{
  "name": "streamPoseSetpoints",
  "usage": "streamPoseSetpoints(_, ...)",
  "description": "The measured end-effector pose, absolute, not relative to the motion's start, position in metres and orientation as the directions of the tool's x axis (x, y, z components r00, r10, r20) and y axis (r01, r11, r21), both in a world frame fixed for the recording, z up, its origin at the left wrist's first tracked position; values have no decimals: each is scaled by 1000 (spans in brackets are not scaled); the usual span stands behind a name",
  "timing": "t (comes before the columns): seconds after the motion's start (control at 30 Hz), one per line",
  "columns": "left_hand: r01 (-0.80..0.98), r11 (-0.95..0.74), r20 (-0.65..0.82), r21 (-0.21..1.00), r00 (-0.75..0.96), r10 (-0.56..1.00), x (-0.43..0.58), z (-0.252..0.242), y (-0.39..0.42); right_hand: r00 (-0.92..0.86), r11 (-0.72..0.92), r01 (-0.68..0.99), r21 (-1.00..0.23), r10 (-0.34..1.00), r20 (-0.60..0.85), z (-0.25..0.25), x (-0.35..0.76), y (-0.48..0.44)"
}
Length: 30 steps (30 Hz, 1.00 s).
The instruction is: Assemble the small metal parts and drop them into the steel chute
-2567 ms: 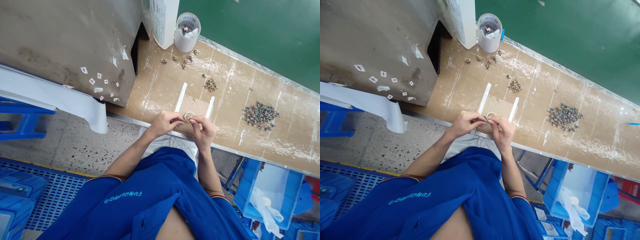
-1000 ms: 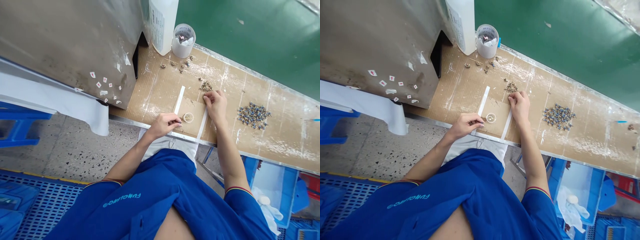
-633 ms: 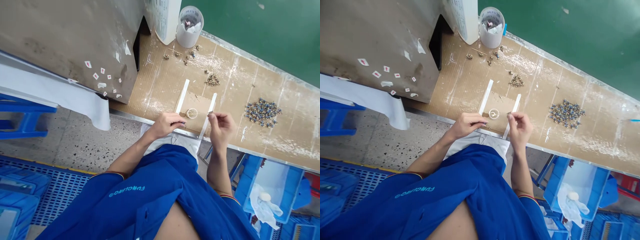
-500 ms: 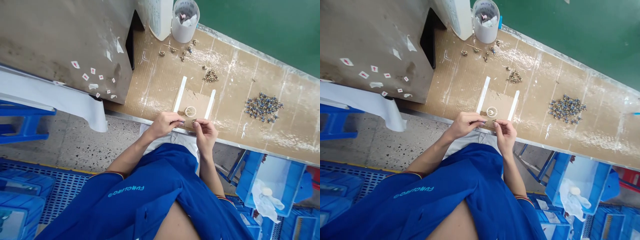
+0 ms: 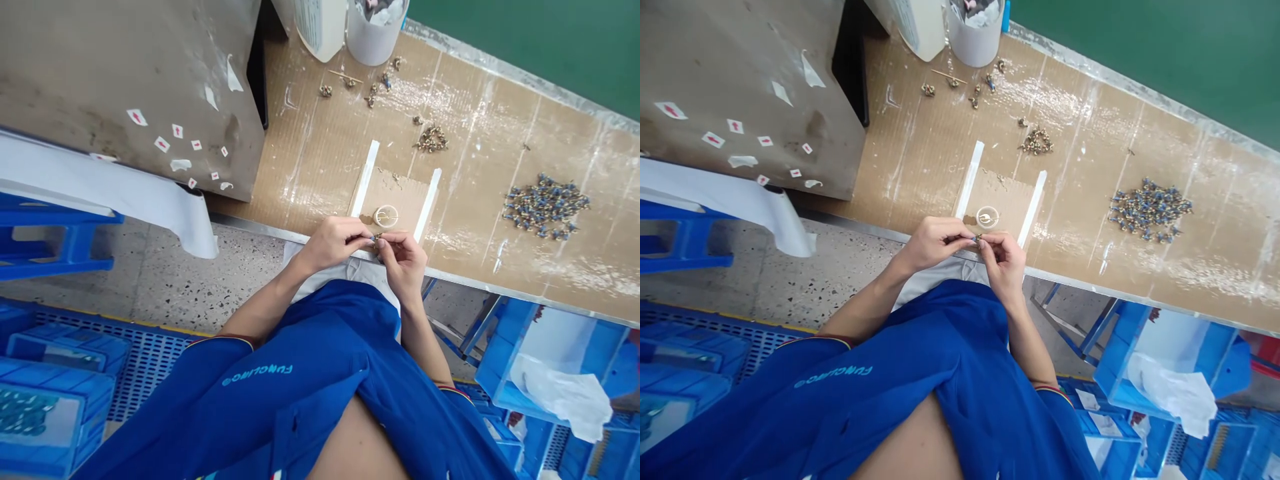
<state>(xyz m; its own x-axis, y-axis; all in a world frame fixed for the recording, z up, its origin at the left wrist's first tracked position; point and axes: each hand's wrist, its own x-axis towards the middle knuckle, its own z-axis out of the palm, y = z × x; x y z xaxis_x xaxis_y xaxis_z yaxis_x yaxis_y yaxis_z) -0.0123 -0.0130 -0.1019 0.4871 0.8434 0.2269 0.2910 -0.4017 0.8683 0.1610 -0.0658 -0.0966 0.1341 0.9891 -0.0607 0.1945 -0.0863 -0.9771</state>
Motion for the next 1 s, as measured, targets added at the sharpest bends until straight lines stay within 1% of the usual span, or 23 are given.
streamPoseSetpoints(0.17,299,-419,230,857,505,832,-13,-105,-13,82,-101,229,-968,993,-85,-93,167,-65)
streamPoseSetpoints(0.3,274,-439,254,856,515,818,-12,-106,-12,40,-116,156,-981,993,-111,-91,167,-63)
streamPoseSetpoints(0.37,264,-421,237,868,525,817,-12,-105,-12,9,-140,120,-983,990,-140,-90,167,-62)
streamPoseSetpoints(0.47,256,-377,190,890,542,819,-13,-101,-11,-23,-153,111,-982,987,-157,-89,168,-60)
streamPoseSetpoints(0.6,260,-359,155,896,576,803,-15,-98,-11,-89,-146,130,-981,983,-158,-87,172,-57)
streamPoseSetpoints(0.77,298,-350,88,888,636,766,-17,-98,-10,-211,-143,223,-964,959,-191,-82,176,-53)
streamPoseSetpoints(0.87,312,-348,76,884,638,766,-17,-98,-10,-187,-115,252,-961,968,-165,-83,173,-56)
streamPoseSetpoints(1.0,302,-339,90,891,614,784,-16,-97,-10,-70,-88,212,-973,992,-105,-89,166,-62)
